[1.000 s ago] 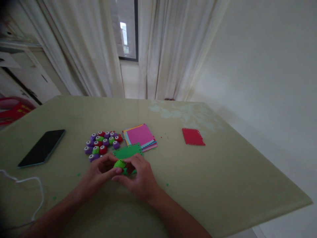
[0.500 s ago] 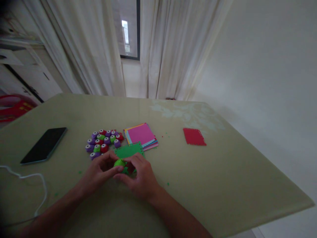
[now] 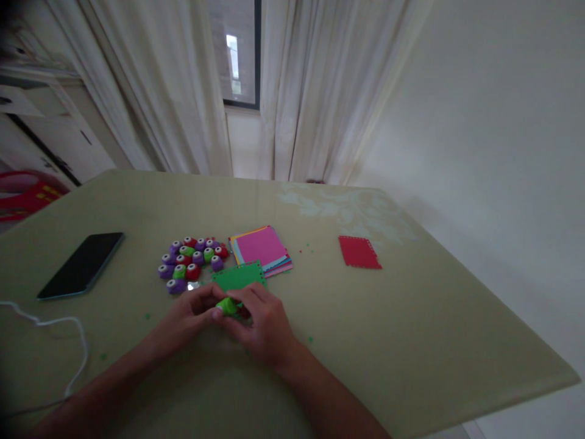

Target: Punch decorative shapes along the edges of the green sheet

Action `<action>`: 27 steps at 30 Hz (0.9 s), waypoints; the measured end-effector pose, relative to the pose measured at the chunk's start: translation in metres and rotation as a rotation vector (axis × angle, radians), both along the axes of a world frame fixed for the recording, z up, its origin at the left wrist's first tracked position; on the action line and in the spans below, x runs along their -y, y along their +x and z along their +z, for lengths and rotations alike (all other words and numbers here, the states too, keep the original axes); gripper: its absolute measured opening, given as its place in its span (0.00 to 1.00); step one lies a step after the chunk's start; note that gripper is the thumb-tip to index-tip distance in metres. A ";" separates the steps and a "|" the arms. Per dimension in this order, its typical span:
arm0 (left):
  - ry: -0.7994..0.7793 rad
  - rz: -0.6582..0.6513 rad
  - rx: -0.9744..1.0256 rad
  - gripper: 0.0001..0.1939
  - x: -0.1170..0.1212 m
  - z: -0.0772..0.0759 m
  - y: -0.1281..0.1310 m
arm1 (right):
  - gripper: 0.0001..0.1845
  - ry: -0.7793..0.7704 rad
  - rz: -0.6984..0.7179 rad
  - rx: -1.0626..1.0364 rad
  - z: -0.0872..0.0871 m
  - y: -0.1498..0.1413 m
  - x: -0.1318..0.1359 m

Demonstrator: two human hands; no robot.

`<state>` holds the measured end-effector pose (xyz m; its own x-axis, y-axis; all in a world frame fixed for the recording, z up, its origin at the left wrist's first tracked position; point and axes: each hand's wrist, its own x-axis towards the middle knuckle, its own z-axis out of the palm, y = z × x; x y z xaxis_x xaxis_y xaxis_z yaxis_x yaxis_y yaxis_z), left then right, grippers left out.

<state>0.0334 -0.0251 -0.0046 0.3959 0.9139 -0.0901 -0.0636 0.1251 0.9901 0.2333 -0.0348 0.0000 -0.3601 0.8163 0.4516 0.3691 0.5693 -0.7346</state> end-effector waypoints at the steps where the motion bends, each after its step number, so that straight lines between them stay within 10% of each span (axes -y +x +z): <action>1: 0.006 -0.010 -0.003 0.23 0.001 0.000 0.000 | 0.16 0.029 0.010 0.037 0.001 0.000 0.001; 12: 0.795 0.104 -0.941 0.22 -0.003 -0.005 -0.020 | 0.14 -0.232 -0.247 -0.153 0.013 0.032 -0.027; 27: 0.644 0.153 -0.965 0.29 -0.003 -0.017 -0.016 | 0.15 -0.400 -0.220 -0.301 0.004 0.046 -0.042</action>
<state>0.0169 -0.0219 -0.0214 0.2982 0.9325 0.2038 0.7784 -0.3612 0.5134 0.2795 0.0073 0.0044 -0.0641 0.9871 0.1466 0.1885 0.1562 -0.9696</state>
